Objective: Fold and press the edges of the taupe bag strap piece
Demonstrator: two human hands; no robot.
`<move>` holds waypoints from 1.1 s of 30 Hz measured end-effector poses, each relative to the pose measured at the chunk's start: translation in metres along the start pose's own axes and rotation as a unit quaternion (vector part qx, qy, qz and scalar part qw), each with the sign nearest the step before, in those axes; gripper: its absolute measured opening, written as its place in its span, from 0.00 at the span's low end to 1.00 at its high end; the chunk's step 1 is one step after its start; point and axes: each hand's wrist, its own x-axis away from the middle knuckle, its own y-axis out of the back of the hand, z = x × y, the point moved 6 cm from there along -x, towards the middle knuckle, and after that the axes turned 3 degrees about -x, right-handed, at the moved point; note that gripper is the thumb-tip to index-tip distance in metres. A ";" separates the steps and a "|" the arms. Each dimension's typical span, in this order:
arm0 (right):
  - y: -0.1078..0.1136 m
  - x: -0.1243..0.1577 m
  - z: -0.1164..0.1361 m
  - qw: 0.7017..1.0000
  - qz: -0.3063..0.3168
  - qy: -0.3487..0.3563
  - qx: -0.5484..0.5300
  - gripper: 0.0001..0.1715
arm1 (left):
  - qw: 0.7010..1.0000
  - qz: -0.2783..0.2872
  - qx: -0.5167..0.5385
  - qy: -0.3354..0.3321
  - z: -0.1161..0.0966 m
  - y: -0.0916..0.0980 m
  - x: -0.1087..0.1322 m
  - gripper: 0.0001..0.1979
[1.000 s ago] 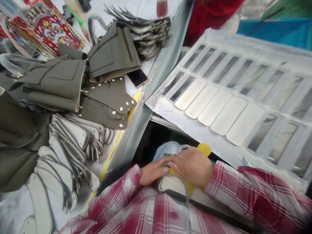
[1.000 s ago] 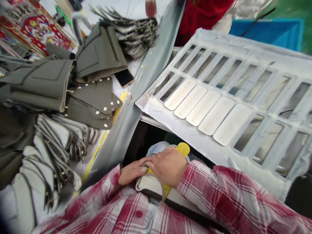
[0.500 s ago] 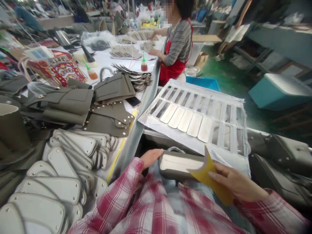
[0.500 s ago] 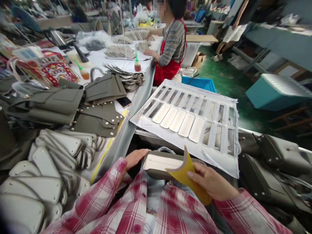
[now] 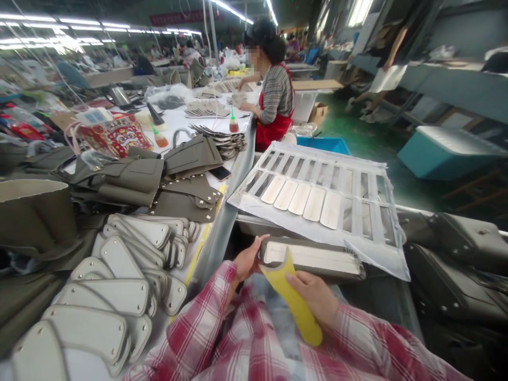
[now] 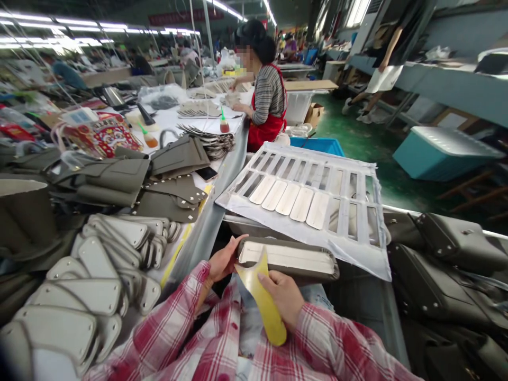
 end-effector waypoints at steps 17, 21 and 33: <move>-0.053 -0.015 -0.016 0.963 0.113 -0.151 -0.191 0.18 | 0.998 -0.012 -0.046 -0.044 -0.010 -0.002 -0.011 0.31; -0.048 -0.022 -0.017 0.958 0.142 -0.150 -0.200 0.30 | 0.979 -0.076 -0.182 -0.044 -0.021 -0.005 -0.014 0.29; -0.029 -0.030 -0.019 0.947 0.201 -0.156 -0.196 0.34 | 0.938 -0.168 -0.302 -0.034 -0.017 -0.006 -0.031 0.26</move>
